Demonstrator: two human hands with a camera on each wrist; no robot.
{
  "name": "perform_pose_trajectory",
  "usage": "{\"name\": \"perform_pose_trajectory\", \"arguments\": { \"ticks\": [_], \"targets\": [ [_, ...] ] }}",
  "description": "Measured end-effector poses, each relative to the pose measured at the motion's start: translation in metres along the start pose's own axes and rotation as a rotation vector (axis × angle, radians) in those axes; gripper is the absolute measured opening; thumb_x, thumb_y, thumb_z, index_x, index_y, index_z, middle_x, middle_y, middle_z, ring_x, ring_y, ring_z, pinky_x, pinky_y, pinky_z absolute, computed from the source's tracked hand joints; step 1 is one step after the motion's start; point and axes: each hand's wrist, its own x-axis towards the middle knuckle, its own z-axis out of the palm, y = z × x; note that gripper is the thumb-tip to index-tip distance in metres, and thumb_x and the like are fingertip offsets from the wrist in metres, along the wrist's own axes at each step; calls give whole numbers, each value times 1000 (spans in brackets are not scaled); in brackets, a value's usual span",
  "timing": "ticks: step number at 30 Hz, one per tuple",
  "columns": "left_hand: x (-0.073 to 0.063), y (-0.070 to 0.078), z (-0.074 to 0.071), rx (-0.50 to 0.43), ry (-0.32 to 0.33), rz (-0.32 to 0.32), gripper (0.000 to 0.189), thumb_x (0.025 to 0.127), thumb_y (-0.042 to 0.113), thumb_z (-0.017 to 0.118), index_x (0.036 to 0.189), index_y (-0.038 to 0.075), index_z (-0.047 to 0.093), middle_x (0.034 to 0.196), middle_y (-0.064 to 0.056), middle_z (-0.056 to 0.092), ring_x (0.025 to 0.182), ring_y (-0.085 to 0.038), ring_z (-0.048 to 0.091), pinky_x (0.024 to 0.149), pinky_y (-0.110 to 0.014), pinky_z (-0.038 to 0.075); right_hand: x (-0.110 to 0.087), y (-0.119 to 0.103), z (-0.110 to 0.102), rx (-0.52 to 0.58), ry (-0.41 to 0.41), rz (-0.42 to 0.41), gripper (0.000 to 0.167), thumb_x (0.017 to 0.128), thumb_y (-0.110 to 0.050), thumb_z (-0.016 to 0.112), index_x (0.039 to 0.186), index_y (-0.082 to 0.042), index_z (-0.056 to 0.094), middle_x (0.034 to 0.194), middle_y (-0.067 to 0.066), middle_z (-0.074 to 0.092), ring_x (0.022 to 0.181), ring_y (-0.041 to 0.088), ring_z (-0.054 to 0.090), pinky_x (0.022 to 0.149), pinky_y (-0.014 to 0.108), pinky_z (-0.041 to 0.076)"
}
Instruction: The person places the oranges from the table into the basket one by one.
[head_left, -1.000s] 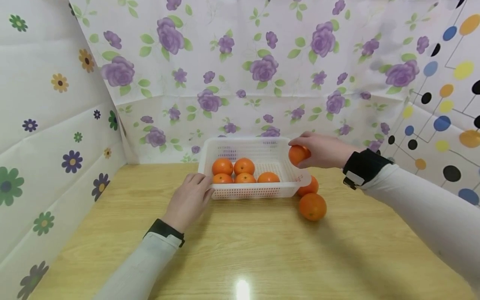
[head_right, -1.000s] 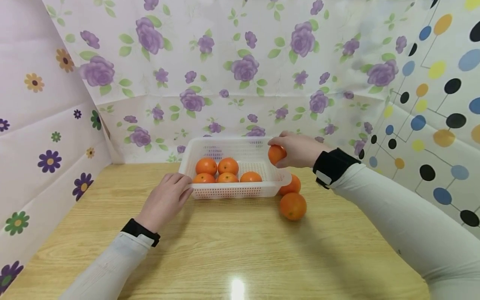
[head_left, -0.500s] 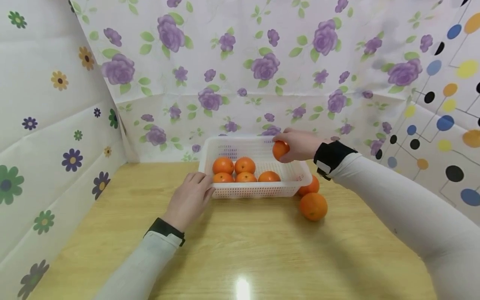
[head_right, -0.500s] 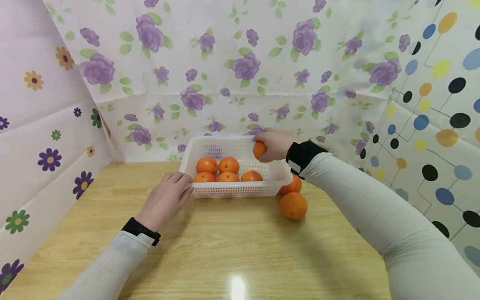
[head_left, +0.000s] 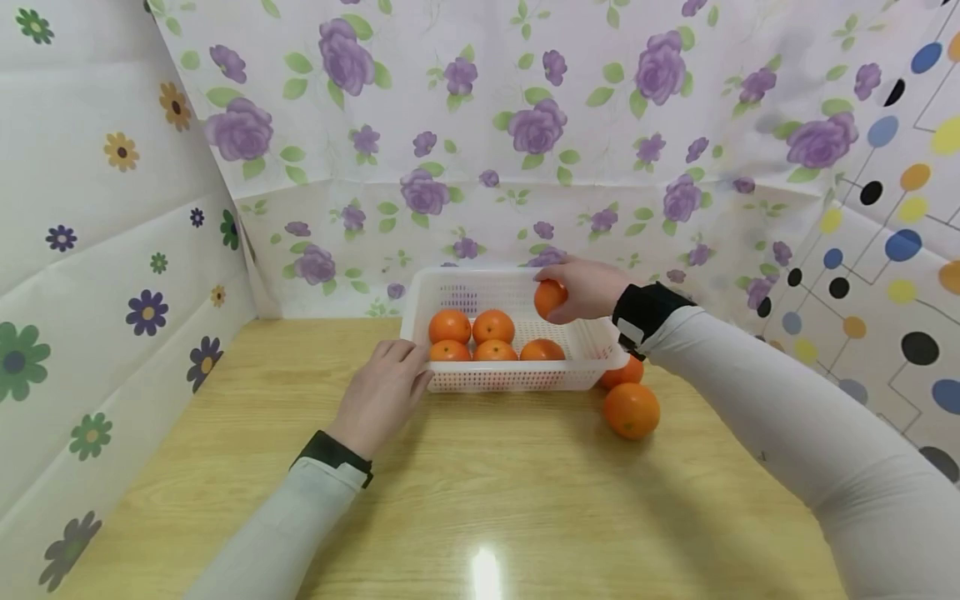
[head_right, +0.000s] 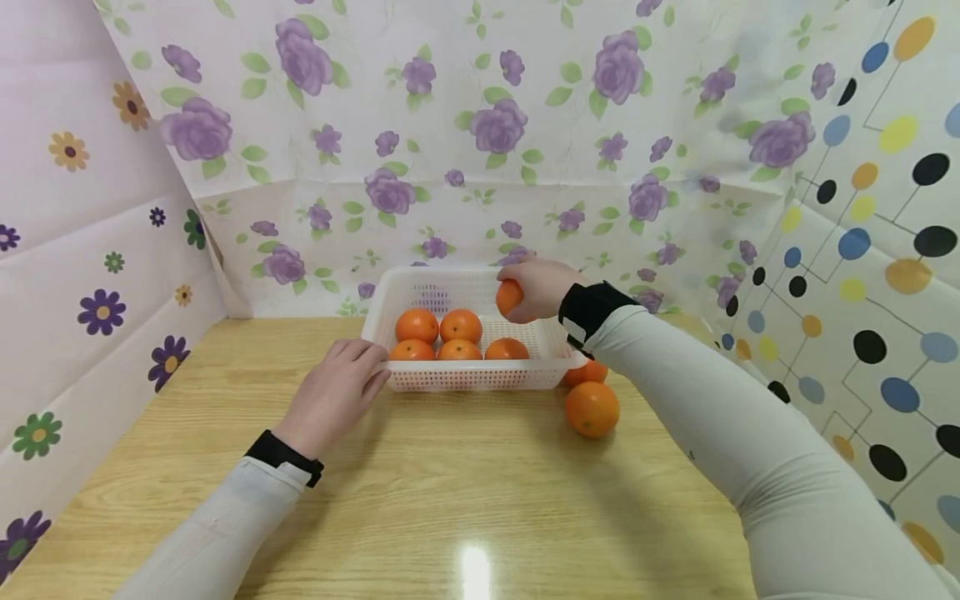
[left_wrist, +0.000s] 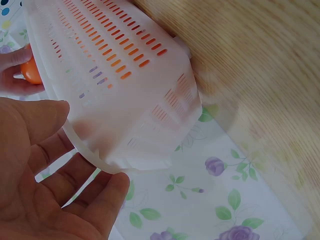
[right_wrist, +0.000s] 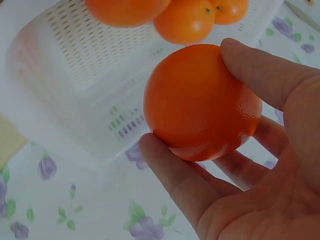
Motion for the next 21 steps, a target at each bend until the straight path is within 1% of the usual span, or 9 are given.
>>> {"name": "perform_pose_trajectory", "arguments": {
  "ticks": [5,8,11,16,21],
  "targets": [
    [-1,-1,0,8,-3,4,42,106,22,78,143,4,69,129,-15,70,124,-35,62,103,-49,60,4,-9,-1,26,-22,-7,59,97,-15,81,150,2,60,145,26,62,116,41,59,101,50,53],
    [0,-2,0,5,3,6,40,106,22,78,141,4,70,129,-15,70,124,-35,62,102,-49,61,10,-9,-1,24,-21,-11,60,96,-15,80,150,3,60,143,25,64,116,40,59,100,49,53],
    [0,-2,0,7,2,7,39,107,22,78,140,4,70,129,-15,70,125,-36,61,102,-49,61,18,-5,3,25,-29,5,61,95,-16,81,150,2,61,140,23,65,115,39,59,100,48,53],
    [2,-1,0,16,-27,-6,42,108,24,76,144,4,68,132,-15,69,127,-36,60,104,-49,60,32,2,10,25,-73,68,61,96,-18,83,150,-2,61,139,21,64,116,39,58,103,49,52],
    [2,-1,0,16,-39,-13,45,108,25,76,147,4,67,132,-15,69,128,-35,60,105,-49,60,44,8,13,-18,-94,71,60,94,-18,81,148,-1,62,137,23,66,115,40,59,102,51,53]
  ]
}}
